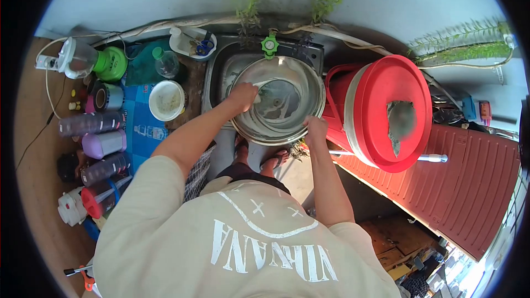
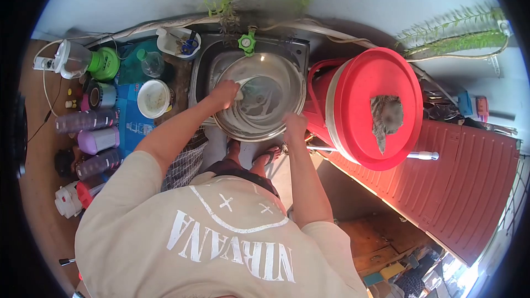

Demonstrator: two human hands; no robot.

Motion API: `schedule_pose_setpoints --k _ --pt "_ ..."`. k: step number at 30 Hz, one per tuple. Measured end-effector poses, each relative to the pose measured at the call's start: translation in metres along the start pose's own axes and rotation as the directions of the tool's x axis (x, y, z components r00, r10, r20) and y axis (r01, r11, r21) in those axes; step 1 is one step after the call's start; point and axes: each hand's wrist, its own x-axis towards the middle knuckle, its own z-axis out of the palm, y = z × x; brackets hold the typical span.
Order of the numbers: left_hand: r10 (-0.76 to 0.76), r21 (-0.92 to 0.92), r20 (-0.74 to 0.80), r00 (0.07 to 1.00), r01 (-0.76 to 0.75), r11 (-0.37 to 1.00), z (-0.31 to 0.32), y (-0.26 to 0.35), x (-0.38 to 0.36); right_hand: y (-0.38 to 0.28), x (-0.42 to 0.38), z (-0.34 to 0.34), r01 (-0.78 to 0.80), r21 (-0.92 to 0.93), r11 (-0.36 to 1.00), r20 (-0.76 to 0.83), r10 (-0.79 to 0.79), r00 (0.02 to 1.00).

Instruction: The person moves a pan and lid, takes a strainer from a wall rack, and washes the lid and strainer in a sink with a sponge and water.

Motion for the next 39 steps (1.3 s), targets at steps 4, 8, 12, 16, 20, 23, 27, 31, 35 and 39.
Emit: schedule_pose_setpoints --k 4,8,12,16,20,23,27,31,35,39 --pt "-0.097 -0.190 -0.291 0.952 0.042 0.981 0.011 0.028 0.034 -0.001 -0.004 0.009 0.026 -0.018 1.000 0.030 -0.025 0.999" --pt "0.112 -0.360 -0.256 0.960 -0.203 0.911 0.015 0.079 0.023 0.000 -0.006 0.015 0.034 -0.030 0.999 -0.018 -0.035 0.999" --pt "0.377 -0.290 -0.199 0.905 -0.422 0.859 0.010 0.058 -0.014 -0.001 -0.006 0.004 -0.025 0.087 0.996 -0.011 0.026 1.000" --pt "0.067 -0.175 -0.101 0.993 -0.084 0.981 0.011 0.018 0.023 0.024 0.012 -0.016 -0.054 0.015 0.998 0.068 0.053 0.996" --pt "-0.084 -0.439 -0.390 0.917 -0.106 0.892 -0.002 0.049 0.068 0.038 0.004 0.000 -0.029 -0.167 0.985 0.047 0.038 0.998" --pt "0.117 -0.450 -0.202 0.972 -0.199 0.870 -0.002 0.096 0.057 0.041 0.011 0.009 0.060 -0.208 0.976 -0.053 -0.072 0.996" --pt "0.471 -0.471 0.003 0.882 -0.414 0.779 0.019 0.094 0.016 0.015 0.008 -0.004 -0.080 0.108 0.991 -0.038 0.085 0.996" --pt "0.397 -0.209 0.335 0.854 -0.344 0.916 -0.001 0.027 -0.023 0.007 0.006 -0.022 -0.120 0.120 0.986 -0.033 0.124 0.992" --pt "0.172 0.293 0.042 0.984 -0.177 0.940 -0.012 -0.019 -0.001 0.016 0.011 -0.019 -0.099 0.081 0.992 0.024 0.097 0.995" --pt "0.211 0.170 -0.539 0.816 -0.140 0.975 -0.012 -0.008 0.045 0.019 -0.001 -0.002 -0.109 -0.038 0.993 0.067 0.111 0.991"
